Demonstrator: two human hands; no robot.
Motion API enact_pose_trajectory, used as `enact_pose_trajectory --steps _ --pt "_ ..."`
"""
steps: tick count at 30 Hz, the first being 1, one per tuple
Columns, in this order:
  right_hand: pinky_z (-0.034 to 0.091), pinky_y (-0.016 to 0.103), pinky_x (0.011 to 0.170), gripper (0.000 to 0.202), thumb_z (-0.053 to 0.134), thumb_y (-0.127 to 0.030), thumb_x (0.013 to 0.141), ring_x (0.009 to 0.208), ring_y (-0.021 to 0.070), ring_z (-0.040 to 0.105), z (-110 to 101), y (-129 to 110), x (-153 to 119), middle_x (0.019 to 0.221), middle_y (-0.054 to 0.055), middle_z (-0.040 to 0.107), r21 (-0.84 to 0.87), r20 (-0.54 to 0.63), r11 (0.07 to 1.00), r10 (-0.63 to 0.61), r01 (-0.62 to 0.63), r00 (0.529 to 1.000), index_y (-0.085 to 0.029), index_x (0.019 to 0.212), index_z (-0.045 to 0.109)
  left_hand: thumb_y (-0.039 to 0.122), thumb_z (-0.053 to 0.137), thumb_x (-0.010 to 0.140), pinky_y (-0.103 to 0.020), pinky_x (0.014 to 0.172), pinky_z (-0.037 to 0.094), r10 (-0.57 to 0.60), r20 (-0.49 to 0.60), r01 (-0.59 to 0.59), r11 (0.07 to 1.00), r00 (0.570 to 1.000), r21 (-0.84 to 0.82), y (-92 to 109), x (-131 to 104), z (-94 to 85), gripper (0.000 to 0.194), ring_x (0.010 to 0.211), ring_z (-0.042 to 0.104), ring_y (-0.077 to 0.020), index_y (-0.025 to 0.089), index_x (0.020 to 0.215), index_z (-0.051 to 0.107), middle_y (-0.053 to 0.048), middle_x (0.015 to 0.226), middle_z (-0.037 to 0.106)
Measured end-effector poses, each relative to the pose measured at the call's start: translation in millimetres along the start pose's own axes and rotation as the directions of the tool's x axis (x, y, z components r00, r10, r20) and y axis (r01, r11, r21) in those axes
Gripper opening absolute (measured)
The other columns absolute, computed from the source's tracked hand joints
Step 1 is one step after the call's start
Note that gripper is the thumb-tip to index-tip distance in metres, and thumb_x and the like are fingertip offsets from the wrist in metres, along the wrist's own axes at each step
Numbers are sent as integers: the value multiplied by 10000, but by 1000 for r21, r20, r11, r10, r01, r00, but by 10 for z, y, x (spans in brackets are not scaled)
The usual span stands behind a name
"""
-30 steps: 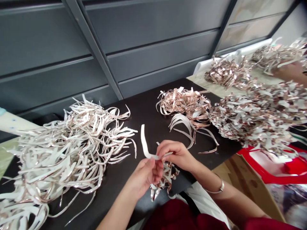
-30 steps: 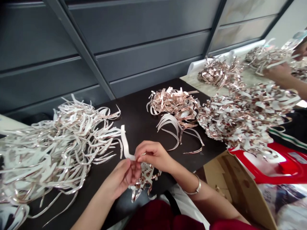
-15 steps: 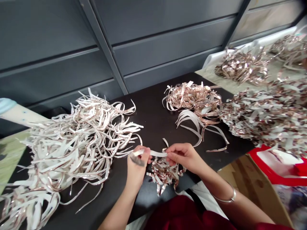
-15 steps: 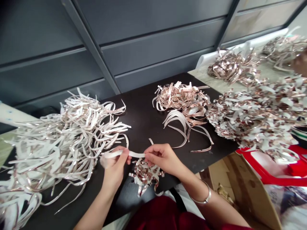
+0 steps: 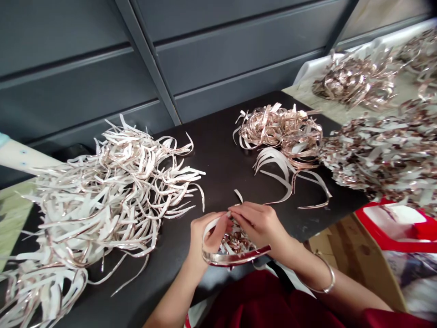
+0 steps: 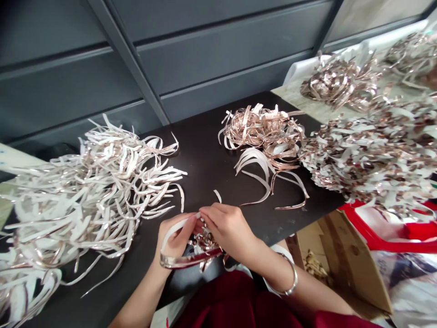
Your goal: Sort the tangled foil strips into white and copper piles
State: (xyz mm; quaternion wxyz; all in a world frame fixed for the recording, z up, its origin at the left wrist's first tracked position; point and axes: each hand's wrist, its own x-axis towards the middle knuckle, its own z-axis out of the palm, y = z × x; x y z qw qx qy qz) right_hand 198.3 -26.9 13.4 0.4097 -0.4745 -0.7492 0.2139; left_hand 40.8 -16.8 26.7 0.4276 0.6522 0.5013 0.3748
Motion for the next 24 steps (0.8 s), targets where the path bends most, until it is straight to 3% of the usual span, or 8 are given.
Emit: enact_pose_trajectory --steps 4,14,20,24 --pt "465 223 595 233 430 -194 937 656 136 619 -14 -3 -18 778 75 667 -84 41 996 -37 40 998 -142 1011 646 223 514 856 -186 562 481 59 11 -59 998 998 16 -17 -16 23 227 598 645 -134 126 773 702 -48 685 699" --pt "335 217 501 168 512 -64 828 527 115 561 -104 -117 119 602 21 614 -410 291 905 9 116 957 -134 714 612 181 512 876 -200 546 422 201 80 -209 971 976 116 -103 -79 33 187 582 565 -108 132 883 693 -30 684 621" --pt "295 231 489 260 450 -61 816 481 103 509 -20 -57 116 546 10 578 -381 183 917 -45 113 982 -149 596 560 210 508 874 -214 558 455 154 55 -158 984 986 82 -84 -63 43 212 604 609 -135 148 845 708 -38 694 665" --pt "372 199 540 236 448 -102 847 558 101 574 -41 40 100 651 19 656 -146 75 989 10 1 997 -161 728 642 265 526 860 -218 569 501 -34 7 34 999 999 -35 -34 -36 57 232 605 651 -155 140 832 720 -43 691 701"
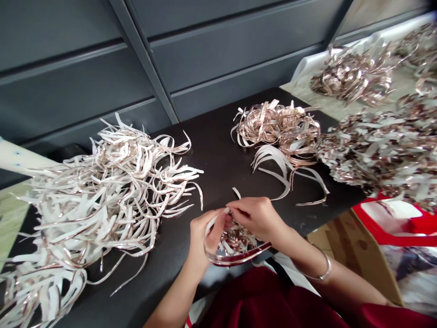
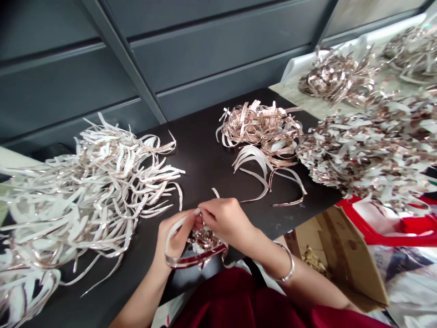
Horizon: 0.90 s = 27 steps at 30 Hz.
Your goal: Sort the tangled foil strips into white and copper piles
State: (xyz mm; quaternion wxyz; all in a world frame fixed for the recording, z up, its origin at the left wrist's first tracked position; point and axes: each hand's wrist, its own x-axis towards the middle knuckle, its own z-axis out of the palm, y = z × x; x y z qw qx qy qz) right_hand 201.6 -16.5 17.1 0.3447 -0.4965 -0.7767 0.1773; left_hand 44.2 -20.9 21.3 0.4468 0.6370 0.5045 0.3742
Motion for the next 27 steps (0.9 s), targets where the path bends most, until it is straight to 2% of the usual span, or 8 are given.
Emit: enact_pose_trajectory --steps 4,10,15,18,21,24,26,27 --pt "408 210 570 211 448 -191 908 610 117 593 -53 11 -53 725 42 665 47 -46 999 -21 23 999 -166 920 657 287 532 855 -210 557 509 -46 -52 44 999 998 -32 17 -9 16 240 605 661 -158 142 846 724 -40 701 711" --pt "300 260 479 261 412 -115 880 526 135 479 -30 -117 -48 605 40 556 -293 73 939 -167 181 983 -144 686 584 207 480 868 -217 596 467 160 -17 -153 966 987 208 -19 -44 14 231 645 637 -153 148 839 701 -50 751 701" --pt "222 271 445 205 471 -74 780 476 130 399 -7 -130 66 575 37 527 -394 164 874 -240 286 957 -157 604 535 182 476 836 -218 533 433 185 28 -185 944 982 274 -17 -36 -3 218 567 594 -143 130 782 682 -46 663 659" --pt "254 249 471 179 479 -83 748 507 119 408 -25 -72 126 575 19 525 -255 108 944 -185 207 977 -161 594 524 201 488 841 -216 541 444 151 7 -149 963 988 222 8 -29 -1 223 566 601 -141 134 768 687 -44 660 666" --pt "288 210 478 124 496 -102 680 498 89 395 -46 -10 133 526 -26 465 150 23 984 94 -96 995 -164 572 500 262 495 861 -213 540 470 31 13 -32 998 999 58 60 -25 -2 257 575 634 -153 136 758 694 -48 653 689" --pt "288 190 444 100 526 -204 702 455 65 362 -51 40 97 509 -47 435 566 185 735 330 -374 926 -155 614 524 321 512 855 -203 470 464 -81 51 85 993 995 -77 107 -20 -18 288 527 642 -161 128 741 692 -51 606 691" --pt "287 192 434 172 540 -294 745 443 62 357 -61 58 71 515 -42 448 673 288 586 354 -451 890 -144 664 556 332 520 850 -203 471 473 -89 46 93 991 995 -95 111 -16 -33 287 519 646 -161 128 748 694 -52 606 696" --pt "300 195 440 201 552 -329 758 449 65 371 -72 60 63 529 -35 468 690 306 562 345 -457 887 -138 698 576 330 523 849 -206 486 480 -76 37 79 993 996 -83 104 -14 -42 284 521 645 -159 130 746 695 -50 607 696"
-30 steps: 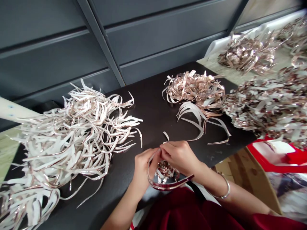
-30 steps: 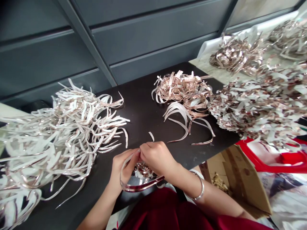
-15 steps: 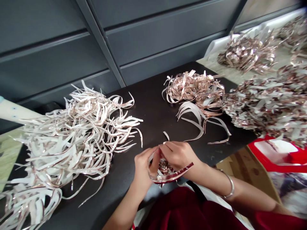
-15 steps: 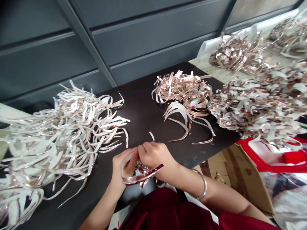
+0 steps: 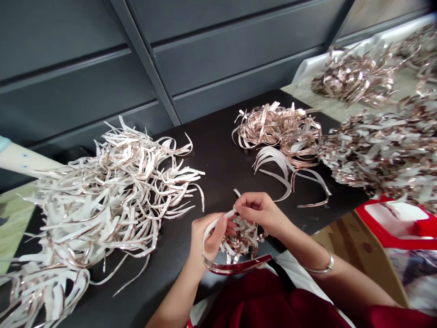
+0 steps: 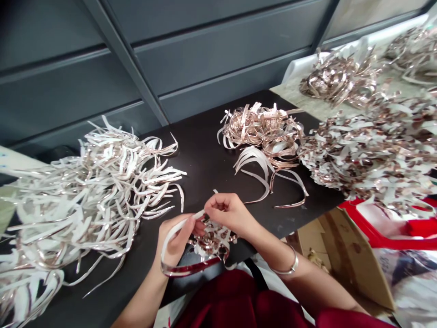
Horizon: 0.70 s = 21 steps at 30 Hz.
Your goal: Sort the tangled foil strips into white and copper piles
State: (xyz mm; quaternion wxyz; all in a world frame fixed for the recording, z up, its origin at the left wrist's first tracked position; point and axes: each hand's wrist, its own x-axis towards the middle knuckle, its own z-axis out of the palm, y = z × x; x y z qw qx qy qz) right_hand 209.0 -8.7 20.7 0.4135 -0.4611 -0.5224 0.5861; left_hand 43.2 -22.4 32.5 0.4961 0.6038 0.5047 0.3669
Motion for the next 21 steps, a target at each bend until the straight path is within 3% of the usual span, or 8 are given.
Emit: enact_pose_trajectory --steps 3,5,7,9,11,15,18,21 --pt "353 213 489 220 628 -354 745 520 88 448 -21 -52 -30 632 0 543 -148 -28 984 -102 97 994 -137 776 632 308 517 857 -212 538 490 82 14 -83 993 997 87 -39 8 -26 273 551 643 -151 139 750 702 -47 634 698" --pt "365 222 522 149 637 -297 752 569 100 477 -36 -98 -43 676 14 563 -318 -55 932 -200 173 978 -149 733 646 297 511 863 -214 554 486 130 56 -136 981 990 135 -58 11 -39 265 574 642 -148 146 772 709 -49 665 700" --pt "360 224 535 142 606 -245 774 588 103 481 -57 -123 -47 669 12 561 -375 -38 907 -219 190 975 -155 669 637 302 515 861 -215 554 484 125 101 -137 983 987 121 -57 12 -47 260 579 641 -147 150 778 709 -50 669 697" --pt "348 219 521 166 610 -262 770 572 97 470 -82 -113 -43 637 1 546 -247 27 958 -142 144 989 -149 650 623 330 536 846 -219 531 486 47 124 -51 998 991 31 -43 8 -46 260 554 637 -148 146 766 702 -50 644 689" --pt "314 204 476 232 657 -344 737 512 77 425 -97 -74 -36 580 -21 513 -8 130 1000 -21 22 991 -137 645 604 380 584 806 -227 496 487 -61 134 75 992 989 -104 -32 3 -33 269 514 623 -151 138 753 690 -48 605 675" --pt "220 187 408 405 746 -486 626 415 40 309 -43 7 -29 474 -62 442 340 292 916 113 -214 950 -126 624 562 502 657 707 -223 406 428 -197 182 250 908 963 -336 -64 12 11 377 388 523 -117 126 684 647 -24 482 601" --pt "250 187 413 413 767 -485 612 423 43 344 50 -9 -35 493 -51 481 393 265 898 97 -200 959 -125 620 564 577 668 659 -191 342 326 -288 197 341 875 937 -343 -104 27 21 461 312 397 -68 130 583 586 20 391 496" --pt "365 201 486 374 754 -457 649 515 79 472 129 -73 -51 580 -15 558 347 173 932 45 -104 984 -130 621 575 592 652 679 -174 364 308 -277 155 313 892 948 -324 -116 28 -4 478 346 391 -55 144 564 533 34 416 482"
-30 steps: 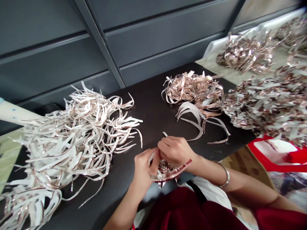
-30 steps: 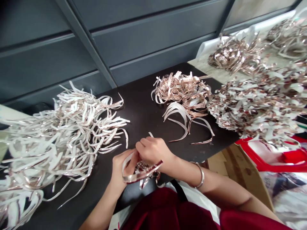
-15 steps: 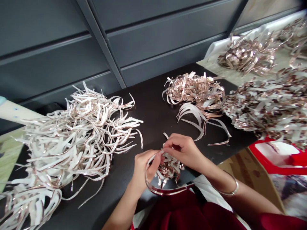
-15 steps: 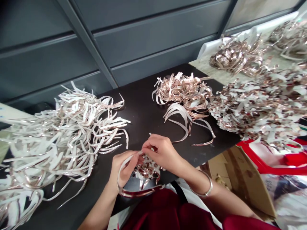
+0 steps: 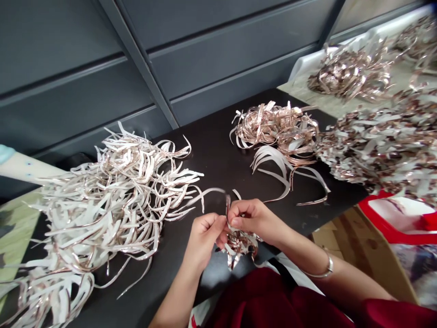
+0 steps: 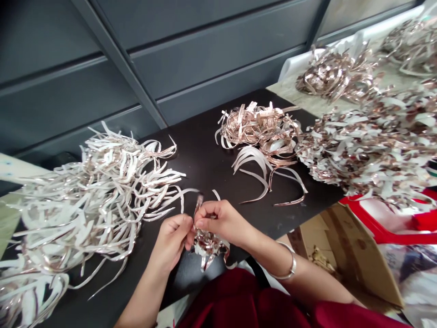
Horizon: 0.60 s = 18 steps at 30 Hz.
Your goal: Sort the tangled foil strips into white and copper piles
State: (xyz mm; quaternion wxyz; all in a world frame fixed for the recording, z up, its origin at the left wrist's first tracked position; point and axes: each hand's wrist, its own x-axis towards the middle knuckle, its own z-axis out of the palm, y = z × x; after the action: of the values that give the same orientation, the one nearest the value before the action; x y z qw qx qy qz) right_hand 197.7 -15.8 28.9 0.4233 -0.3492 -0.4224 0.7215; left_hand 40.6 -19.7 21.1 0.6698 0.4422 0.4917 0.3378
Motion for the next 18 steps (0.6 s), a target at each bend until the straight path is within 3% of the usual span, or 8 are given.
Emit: enact_pose_trajectory --steps 4,8,12,16,18 --pt "362 193 462 368 744 -463 658 474 78 471 43 -16 -12 524 -31 545 21 15 1000 22 -22 1000 -135 636 579 537 705 661 -173 417 320 114 96 -120 991 989 59 53 -37 -45 452 418 423 -61 155 561 485 32 468 501" --pt "326 167 421 351 782 -409 632 415 51 433 -32 56 8 483 -40 534 231 164 962 107 -144 981 -120 627 582 431 655 760 -198 473 392 119 182 -153 971 976 185 133 -95 -61 343 494 514 -99 157 591 537 -12 556 587" --pt "359 162 431 329 816 -360 600 415 51 460 -167 132 34 487 -28 562 353 273 907 134 -229 952 -110 632 603 352 571 842 -231 565 465 179 256 -221 965 950 144 131 -135 -50 251 607 597 -139 169 670 577 -39 667 644" --pt "429 169 472 305 820 -359 604 480 77 551 -295 108 21 553 0 623 362 229 919 77 -158 970 -120 642 636 335 506 879 -283 667 488 314 228 -323 946 922 3 64 -121 -53 267 747 621 -177 170 670 503 -86 858 673" --pt "465 172 507 260 779 -355 672 542 88 597 -341 61 1 635 25 662 274 174 958 32 -80 984 -118 695 674 299 486 886 -281 674 480 371 191 -393 915 909 94 55 -108 -57 261 756 614 -171 169 660 474 -97 915 668"
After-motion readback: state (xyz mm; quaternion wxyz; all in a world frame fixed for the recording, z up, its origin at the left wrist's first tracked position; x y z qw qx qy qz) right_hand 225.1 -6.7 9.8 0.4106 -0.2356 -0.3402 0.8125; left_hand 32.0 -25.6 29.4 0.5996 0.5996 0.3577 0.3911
